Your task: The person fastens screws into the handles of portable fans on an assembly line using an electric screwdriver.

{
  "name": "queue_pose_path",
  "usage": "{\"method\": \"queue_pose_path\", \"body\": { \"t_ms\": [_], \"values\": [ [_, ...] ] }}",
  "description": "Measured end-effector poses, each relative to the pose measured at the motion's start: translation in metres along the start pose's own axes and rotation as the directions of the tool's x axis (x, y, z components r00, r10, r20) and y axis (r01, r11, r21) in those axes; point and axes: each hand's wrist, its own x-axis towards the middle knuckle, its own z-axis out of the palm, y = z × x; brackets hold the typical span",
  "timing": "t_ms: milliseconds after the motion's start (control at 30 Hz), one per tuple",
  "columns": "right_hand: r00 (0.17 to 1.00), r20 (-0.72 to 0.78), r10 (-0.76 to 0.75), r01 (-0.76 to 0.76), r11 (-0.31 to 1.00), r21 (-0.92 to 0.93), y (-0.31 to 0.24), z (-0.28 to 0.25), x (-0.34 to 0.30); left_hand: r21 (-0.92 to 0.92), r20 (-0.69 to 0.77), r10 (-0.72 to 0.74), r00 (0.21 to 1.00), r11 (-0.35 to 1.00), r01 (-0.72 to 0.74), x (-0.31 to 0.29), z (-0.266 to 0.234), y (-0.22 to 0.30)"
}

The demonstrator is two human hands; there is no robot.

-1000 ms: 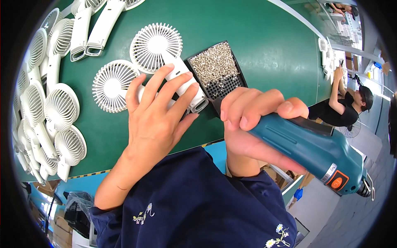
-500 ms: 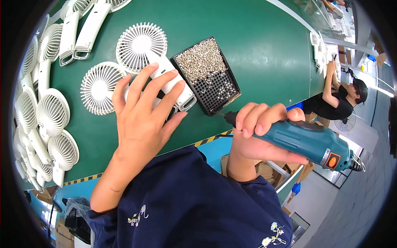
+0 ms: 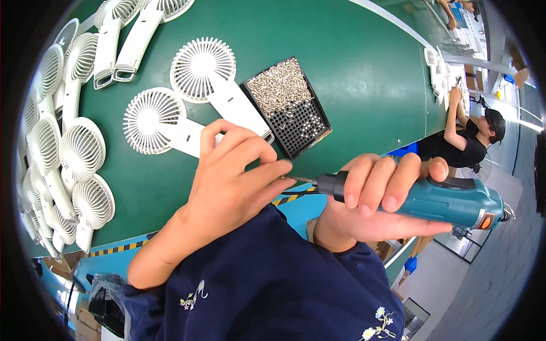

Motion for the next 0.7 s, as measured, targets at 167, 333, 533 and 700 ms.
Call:
{"method": "queue_pose_path", "body": {
  "t_ms": [167, 333, 533, 700],
  "values": [
    [0.999, 0.034, -0.023, 0.024, 1.0, -0.018, 0.0, 0.004, -0.001, -0.073, -0.011, -0.023, 1.0, 0.997, 0.022, -0.005, -0.003, -0.005],
    [0.999, -0.043, 0.03, -0.028, 0.998, 0.052, 0.005, 0.009, -0.005, -0.117, -0.017, -0.005, 1.0, 0.993, 0.003, -0.005, -0.004, -0.007],
    [0.968, 0.203, 0.147, -0.152, 0.988, 0.012, 0.011, -0.002, 0.004, -0.121, 0.071, 0.015, 0.997, 0.993, -0.006, -0.01, -0.008, -0.011],
    [0.991, 0.133, -0.008, 0.02, 0.996, -0.092, 0.027, 0.01, -0.001, 0.162, 0.144, -0.13, 0.981, 0.981, 0.106, -0.001, -0.03, 0.003]
  ]
}}
